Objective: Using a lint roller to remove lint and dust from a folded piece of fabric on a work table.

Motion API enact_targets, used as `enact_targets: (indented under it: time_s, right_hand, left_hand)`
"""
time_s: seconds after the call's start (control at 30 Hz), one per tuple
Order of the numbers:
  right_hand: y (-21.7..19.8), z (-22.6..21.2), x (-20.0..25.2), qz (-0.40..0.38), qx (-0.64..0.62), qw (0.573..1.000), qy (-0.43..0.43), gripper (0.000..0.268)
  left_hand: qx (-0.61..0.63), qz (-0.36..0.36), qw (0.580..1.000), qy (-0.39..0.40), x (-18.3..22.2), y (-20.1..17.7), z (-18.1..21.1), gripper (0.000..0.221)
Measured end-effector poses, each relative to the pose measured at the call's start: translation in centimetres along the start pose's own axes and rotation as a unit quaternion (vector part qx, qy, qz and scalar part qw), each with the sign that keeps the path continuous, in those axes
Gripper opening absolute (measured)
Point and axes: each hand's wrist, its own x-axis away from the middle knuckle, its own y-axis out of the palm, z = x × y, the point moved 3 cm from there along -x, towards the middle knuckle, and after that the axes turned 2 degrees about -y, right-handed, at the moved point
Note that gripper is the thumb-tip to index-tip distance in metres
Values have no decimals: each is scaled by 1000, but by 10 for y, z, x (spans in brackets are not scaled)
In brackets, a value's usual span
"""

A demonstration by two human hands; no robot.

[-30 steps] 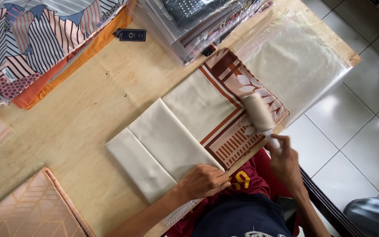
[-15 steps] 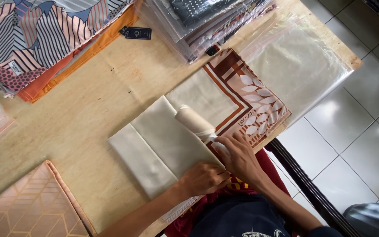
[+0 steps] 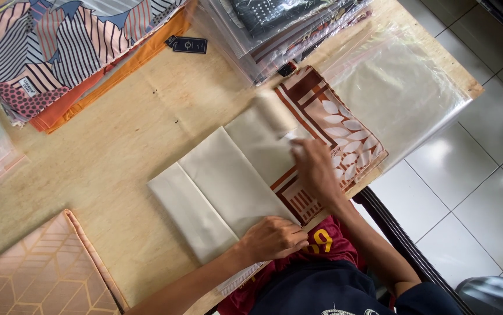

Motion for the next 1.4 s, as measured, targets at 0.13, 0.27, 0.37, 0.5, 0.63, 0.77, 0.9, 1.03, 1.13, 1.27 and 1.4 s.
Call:
enact_targets:
  time_s: [0.13,0.27,0.37,0.5,0.63,0.77,0.9,1.03,1.13,1.27,1.4]
  right_hand:
    - [23,-10,7,-120,74,989,-36,20]
    - [-5,12,-24,-45,53,997,-14,19]
    - [-22,55,-32,-6,83,996,36,13]
    - [-31,68,-25,30,47,996,72,15]
    - [-17,2,-14,12,-31,998,62,15]
    - [21,-12,3,-116,4,993,-25,19]
    - [13,3,-15,-96,11,995,2,18]
    - [3,50,-32,-35,69,997,13,16]
    - [-7,47,-33,-26,75,996,25,11]
    - [10,14,-19,-37,8,999,16,18]
    - [34,-22,7,-180,26,983,-10,25]
  left_hand:
    - [-17,7,1000,4,1,0,1,19]
    - [-15,-6,1000,-6,0,1,-1,20]
    - [-11,-13,1000,-2,0,1,-1,22]
    - [-9,-11,1000,0,-1,-2,0,25]
    - [-2,-4,1000,-4,-2,-5,1,20]
    - [-8,1,1000,1,-1,-4,1,20]
    - [-12,5,1000,3,-2,-8,2,24]
    - [-1,-7,1000,-3,-3,-8,1,23]
    - [1,-5,1000,-5,-2,-6,1,26]
    - [-9,-4,1000,-2,-1,-4,0,22]
    - [24,10,1000,-7,-1,-7,1,16]
